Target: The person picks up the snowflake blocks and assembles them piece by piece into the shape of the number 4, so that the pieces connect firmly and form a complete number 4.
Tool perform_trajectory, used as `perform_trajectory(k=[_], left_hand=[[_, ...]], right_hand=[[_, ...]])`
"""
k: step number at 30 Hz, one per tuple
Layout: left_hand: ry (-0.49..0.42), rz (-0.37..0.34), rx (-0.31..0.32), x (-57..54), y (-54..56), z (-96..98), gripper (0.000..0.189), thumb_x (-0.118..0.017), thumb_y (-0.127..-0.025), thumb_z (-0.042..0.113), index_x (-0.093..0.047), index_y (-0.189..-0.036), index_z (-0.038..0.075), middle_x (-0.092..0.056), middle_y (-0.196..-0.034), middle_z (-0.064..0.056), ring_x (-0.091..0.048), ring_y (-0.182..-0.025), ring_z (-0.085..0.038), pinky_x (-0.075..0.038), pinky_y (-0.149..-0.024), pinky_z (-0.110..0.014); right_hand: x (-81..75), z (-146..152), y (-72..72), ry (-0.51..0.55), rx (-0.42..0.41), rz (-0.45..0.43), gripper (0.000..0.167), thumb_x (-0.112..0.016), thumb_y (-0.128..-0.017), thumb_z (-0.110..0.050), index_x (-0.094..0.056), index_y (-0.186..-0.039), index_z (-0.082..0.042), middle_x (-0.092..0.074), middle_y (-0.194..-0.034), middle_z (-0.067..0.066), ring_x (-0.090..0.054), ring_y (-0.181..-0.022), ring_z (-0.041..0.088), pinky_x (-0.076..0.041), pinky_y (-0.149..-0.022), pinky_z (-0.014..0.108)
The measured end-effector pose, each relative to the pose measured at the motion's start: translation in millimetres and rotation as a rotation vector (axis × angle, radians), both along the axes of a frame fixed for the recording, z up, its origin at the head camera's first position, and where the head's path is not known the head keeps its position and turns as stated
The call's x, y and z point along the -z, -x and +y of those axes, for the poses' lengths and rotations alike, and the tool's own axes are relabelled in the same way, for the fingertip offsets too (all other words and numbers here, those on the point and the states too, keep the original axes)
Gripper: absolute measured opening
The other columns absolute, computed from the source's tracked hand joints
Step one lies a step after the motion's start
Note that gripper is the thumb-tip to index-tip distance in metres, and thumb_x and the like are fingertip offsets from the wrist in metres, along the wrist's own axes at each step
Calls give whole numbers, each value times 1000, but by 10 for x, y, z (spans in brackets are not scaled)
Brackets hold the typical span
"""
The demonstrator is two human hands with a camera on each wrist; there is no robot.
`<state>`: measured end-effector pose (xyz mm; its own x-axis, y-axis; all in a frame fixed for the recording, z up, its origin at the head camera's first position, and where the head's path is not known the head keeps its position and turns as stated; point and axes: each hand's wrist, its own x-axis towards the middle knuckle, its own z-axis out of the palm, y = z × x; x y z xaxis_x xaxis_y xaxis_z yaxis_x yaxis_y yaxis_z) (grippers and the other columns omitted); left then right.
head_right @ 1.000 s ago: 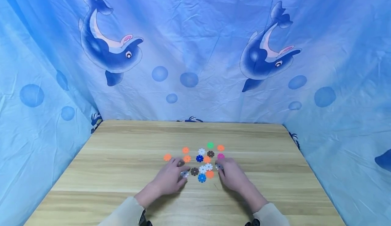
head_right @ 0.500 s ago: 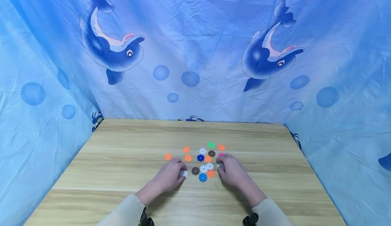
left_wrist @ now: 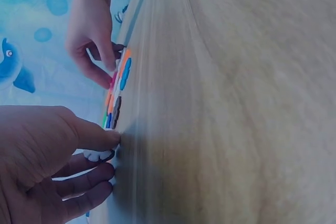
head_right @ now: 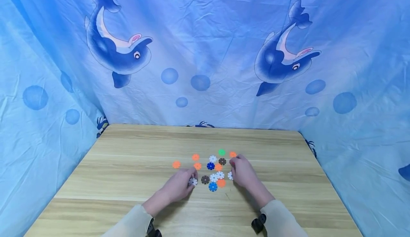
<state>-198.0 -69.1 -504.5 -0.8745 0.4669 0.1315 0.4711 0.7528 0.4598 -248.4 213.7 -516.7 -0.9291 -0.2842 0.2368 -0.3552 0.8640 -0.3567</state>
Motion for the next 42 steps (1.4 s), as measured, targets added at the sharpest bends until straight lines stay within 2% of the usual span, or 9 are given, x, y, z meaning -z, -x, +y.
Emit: perform_trajectory(k=[5,12,19,22,26,31,35,39,42], left_hand=[[-30,-20,5,-63,-21,-5,21,-72,-88,-6,-70,-103,9,-75,-94,-4,-69,-81,-11,-60,-71,-18],[-41,-51,0,-127,-18,-40,20,-73,-91,-2,-72,-107,10,-76,-97,-4,-66,-78,-8,-58,-70,-17],[-112,-80,5,-198,7,-101,17,-72,-94,2,-72,-110,9,-74,-94,-4,-59,-71,-2,-54,-64,-15],[-133,-63,8,-234,32,-131,18,-72,-95,1,-74,-111,9,-76,-97,-4,-60,-73,-1,-55,-67,-15],[-147,-2,-1,-303,65,-180,20,-72,-95,1,-77,-111,10,-79,-105,-5,-66,-80,-5,-58,-73,-18],[-167,90,-22,-442,102,-262,22,-73,-94,-1,-80,-112,10,-81,-109,-7,-73,-89,-14,-63,-77,-21],[-229,173,-42,-579,147,-332,25,-74,-94,-2,-81,-115,10,-81,-107,-8,-74,-88,-16,-65,-76,-25],[-332,246,-68,-739,209,-364,21,-77,-95,3,-80,-116,9,-82,-98,-6,-75,-84,-15,-66,-71,-31],[-382,301,-73,-847,232,-356,14,-79,-95,9,-81,-110,8,-82,-92,-4,-76,-80,-14,-65,-69,-28]], right_hand=[[-6,28,52,-3,27,-3,21,-75,-88,1,-78,-109,1,-72,-114,19,-72,-105,34,-64,-97,50],[-75,38,69,-7,73,-53,23,-77,-88,1,-74,-111,3,-67,-95,11,-64,-83,21,-64,-77,38],[-123,64,68,19,82,-116,10,-77,-88,0,-75,-97,0,-66,-89,8,-60,-79,17,-60,-72,34],[-158,95,67,64,88,-177,13,-75,-85,3,-71,-97,0,-65,-84,6,-60,-77,17,-57,-69,33],[-176,144,65,111,88,-230,18,-73,-80,7,-70,-95,-3,-64,-80,3,-58,-73,15,-53,-65,27],[-249,212,34,169,85,-217,14,-75,-85,5,-70,-89,-7,-66,-79,2,-59,-73,14,-53,-63,24],[-472,214,-12,200,39,-119,13,-74,-91,4,-73,-92,-8,-73,-87,6,-70,-82,17,-65,-74,33],[-728,148,-76,241,-43,78,15,-76,-92,4,-76,-95,-10,-78,-93,6,-77,-91,23,-68,-83,42],[-898,77,-125,276,-110,268,18,-81,-88,4,-79,-97,-11,-81,-95,3,-79,-91,23,-68,-82,39]])
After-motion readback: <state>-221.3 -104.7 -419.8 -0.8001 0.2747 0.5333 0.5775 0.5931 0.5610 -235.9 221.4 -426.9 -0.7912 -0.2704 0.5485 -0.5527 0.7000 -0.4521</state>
